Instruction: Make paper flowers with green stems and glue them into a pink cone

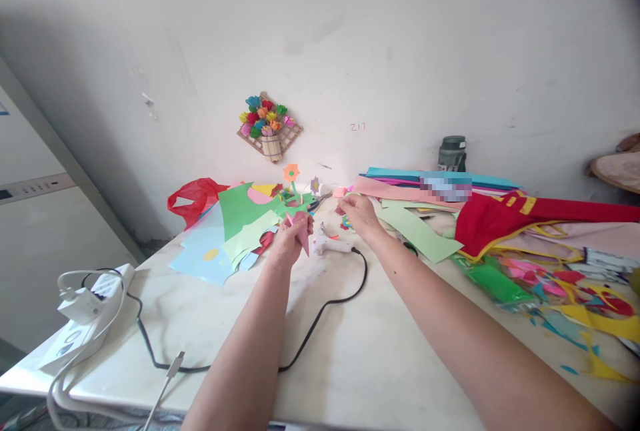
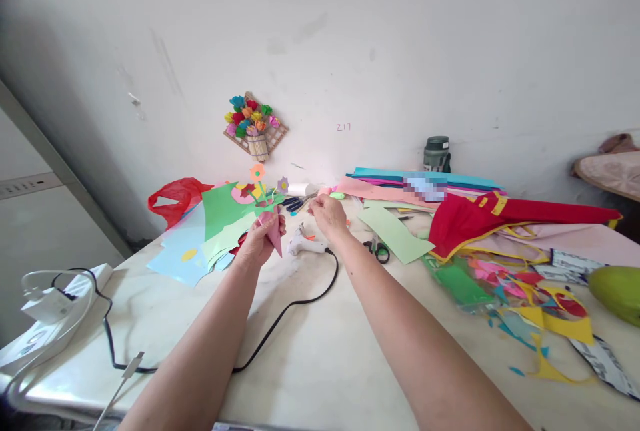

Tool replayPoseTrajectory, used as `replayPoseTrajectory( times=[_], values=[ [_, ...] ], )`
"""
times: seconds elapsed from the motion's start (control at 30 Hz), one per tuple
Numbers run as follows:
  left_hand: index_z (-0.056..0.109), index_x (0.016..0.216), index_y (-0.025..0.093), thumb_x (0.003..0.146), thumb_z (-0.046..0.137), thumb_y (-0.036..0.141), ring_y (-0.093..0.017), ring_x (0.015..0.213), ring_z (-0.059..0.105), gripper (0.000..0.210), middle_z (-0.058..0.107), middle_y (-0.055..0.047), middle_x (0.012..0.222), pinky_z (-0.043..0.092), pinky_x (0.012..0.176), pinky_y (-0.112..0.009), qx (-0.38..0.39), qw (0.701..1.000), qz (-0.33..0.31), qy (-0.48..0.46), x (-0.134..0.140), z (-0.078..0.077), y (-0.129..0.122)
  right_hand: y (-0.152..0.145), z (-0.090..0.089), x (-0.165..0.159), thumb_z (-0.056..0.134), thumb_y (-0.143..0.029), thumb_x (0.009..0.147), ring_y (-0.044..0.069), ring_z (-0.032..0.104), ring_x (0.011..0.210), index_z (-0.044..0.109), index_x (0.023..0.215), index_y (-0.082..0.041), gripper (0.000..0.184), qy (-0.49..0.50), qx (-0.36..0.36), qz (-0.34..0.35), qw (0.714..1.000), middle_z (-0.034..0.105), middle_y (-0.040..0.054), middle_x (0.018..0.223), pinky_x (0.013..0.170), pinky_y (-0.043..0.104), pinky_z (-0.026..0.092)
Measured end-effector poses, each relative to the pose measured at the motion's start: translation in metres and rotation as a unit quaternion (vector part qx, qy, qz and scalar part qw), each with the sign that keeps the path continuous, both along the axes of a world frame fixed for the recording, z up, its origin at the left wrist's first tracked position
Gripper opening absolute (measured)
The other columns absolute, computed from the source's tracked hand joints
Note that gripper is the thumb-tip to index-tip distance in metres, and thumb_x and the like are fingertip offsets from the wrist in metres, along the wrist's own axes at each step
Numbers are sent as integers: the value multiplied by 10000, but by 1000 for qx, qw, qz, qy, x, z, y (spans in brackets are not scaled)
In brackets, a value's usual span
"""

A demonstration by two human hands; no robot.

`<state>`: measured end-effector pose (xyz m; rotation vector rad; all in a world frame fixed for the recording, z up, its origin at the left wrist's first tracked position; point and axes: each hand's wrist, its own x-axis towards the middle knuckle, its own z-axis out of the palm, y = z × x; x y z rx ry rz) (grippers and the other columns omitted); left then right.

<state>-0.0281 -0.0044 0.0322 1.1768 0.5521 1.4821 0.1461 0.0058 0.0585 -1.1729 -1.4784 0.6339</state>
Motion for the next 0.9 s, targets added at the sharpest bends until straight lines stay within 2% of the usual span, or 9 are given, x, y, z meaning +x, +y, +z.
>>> replayPoseTrajectory(
  times=[0.13, 0.23, 0.33, 0.47, 0.6, 0.67, 0.8, 0.9],
  values=[
    [585, 797, 129, 598, 693, 312, -94, 600, 494, 292, 568, -37, 734, 394, 591, -247, -7, 999, -17, 37, 0, 1, -5, -4, 0, -1, 416, -332, 761, 125, 538, 539, 485, 524, -187, 287, 28, 18, 40, 999, 553, -4, 530, 579, 253, 418],
    [586, 753, 123, 596, 690, 306, -101, 612, 500, 263, 569, -41, 728, 395, 602, -253, 2, 998, -24, 50, -1, 0, -6, -4, -2, -1, 421, -431, 778, 121, 517, 503, 477, 535, -186, 349, 65, 10, 59, 996, 541, 0, 512, 564, 257, 417],
    [598, 767, 118, 606, 685, 276, -103, 621, 502, 242, 567, -43, 736, 391, 603, -254, 5, 998, -46, 49, -2, -2, -6, -5, 0, -2, 435, -526, 764, 138, 560, 555, 537, 633, -172, 391, 123, -52, 99, 986, 611, 43, 605, 582, 269, 424],
    [613, 769, 116, 601, 693, 257, -106, 624, 499, 233, 566, -47, 736, 387, 610, -260, -4, 995, -83, 53, -3, -2, -9, -5, 8, -3, 408, -584, 756, 158, 608, 721, 605, 822, -166, 467, 206, -150, 176, 951, 668, 81, 865, 645, 278, 428],
    [618, 704, 107, 580, 707, 302, -111, 597, 486, 247, 570, -61, 716, 382, 592, -272, -6, 990, -106, 93, 0, 2, -16, -5, 21, -3, 461, -562, 724, 148, 600, 718, 626, 780, -176, 424, 244, -170, 239, 924, 669, 50, 819, 679, 279, 429],
    [624, 695, 108, 568, 714, 322, -117, 587, 480, 265, 569, -63, 689, 377, 573, -273, -5, 986, -116, 118, 2, 3, -19, -5, 28, -4, 543, -494, 684, 143, 591, 687, 621, 731, -171, 335, 256, -153, 235, 925, 664, 41, 764, 661, 270, 429],
    [637, 707, 112, 566, 721, 326, -133, 593, 487, 270, 564, -62, 645, 381, 567, -279, -4, 983, -124, 138, 2, 3, -21, -3, 37, -3, 646, -341, 590, 148, 575, 654, 604, 667, -159, 202, 266, -107, 181, 941, 642, 38, 688, 587, 253, 418],
    [631, 704, 110, 562, 724, 331, -135, 584, 499, 279, 563, -58, 634, 390, 573, -286, -6, 982, -130, 137, 2, 1, -19, 1, 38, 0, 619, -297, 589, 135, 543, 584, 567, 592, -159, 148, 209, -84, 146, 963, 595, 16, 588, 546, 251, 401]
  ],
)
